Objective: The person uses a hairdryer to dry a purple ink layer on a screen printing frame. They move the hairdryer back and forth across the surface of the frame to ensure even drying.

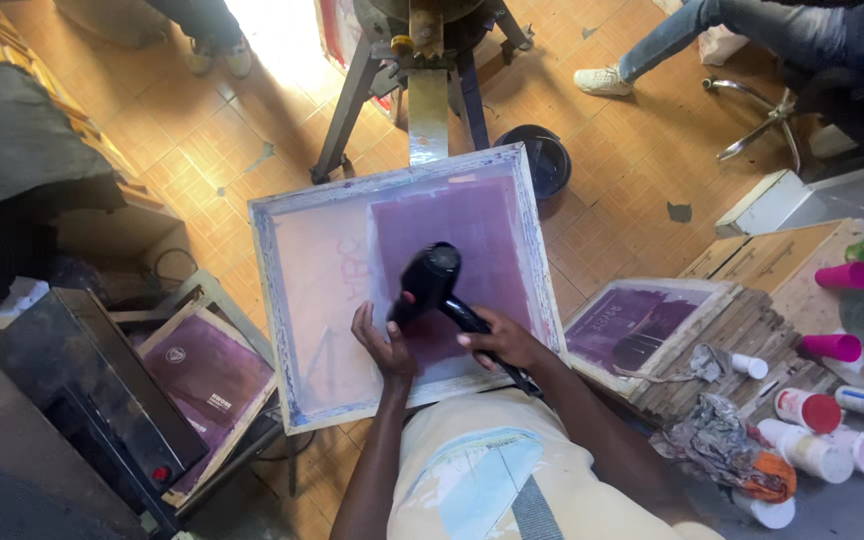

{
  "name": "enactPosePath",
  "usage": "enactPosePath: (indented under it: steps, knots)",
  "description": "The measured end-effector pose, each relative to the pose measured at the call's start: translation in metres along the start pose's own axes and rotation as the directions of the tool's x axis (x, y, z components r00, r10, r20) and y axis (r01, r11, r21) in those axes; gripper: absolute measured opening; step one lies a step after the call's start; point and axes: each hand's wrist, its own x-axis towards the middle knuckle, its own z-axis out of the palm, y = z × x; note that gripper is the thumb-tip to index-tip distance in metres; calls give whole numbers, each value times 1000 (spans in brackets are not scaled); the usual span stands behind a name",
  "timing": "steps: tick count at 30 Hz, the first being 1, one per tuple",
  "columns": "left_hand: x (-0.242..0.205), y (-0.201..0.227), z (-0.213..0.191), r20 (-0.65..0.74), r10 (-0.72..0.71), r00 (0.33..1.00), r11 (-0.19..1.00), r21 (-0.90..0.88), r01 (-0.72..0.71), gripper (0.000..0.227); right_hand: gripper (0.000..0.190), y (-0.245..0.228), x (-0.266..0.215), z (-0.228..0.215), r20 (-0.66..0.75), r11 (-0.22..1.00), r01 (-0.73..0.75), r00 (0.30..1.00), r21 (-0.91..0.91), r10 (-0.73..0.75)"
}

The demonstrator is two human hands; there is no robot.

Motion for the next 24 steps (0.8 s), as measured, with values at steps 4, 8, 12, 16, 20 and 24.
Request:
enactPosePath:
  steps: [4,8,12,16,20,24]
  knots:
    - [10,7,5,48,35,998,997,-64,-32,58,47,-9,-23,-2,-93,996,63,994,62,-57]
    - [9,10,12,160,-23,987,998,-48,31,58,43,-15,-30,-8,-166,983,175,972,47,-165]
    - [5,19,14,235,-51,971,995,-77,71,54,41,4,-36,-22,-196,980,197,963,33,-187]
    - [-3,13,16,264,-22,964,999,-16,28,47,35,-20,-68,2,-228,975,203,957,93,-178]
    - [-2,18,12,319,-37,947,999,0,39,45,25,-8,-81,-2,-289,964,208,945,164,-155]
    - [0,6,10,337,-37,941,999,13,35,43,23,13,-86,-25,-319,958,234,932,168,-172]
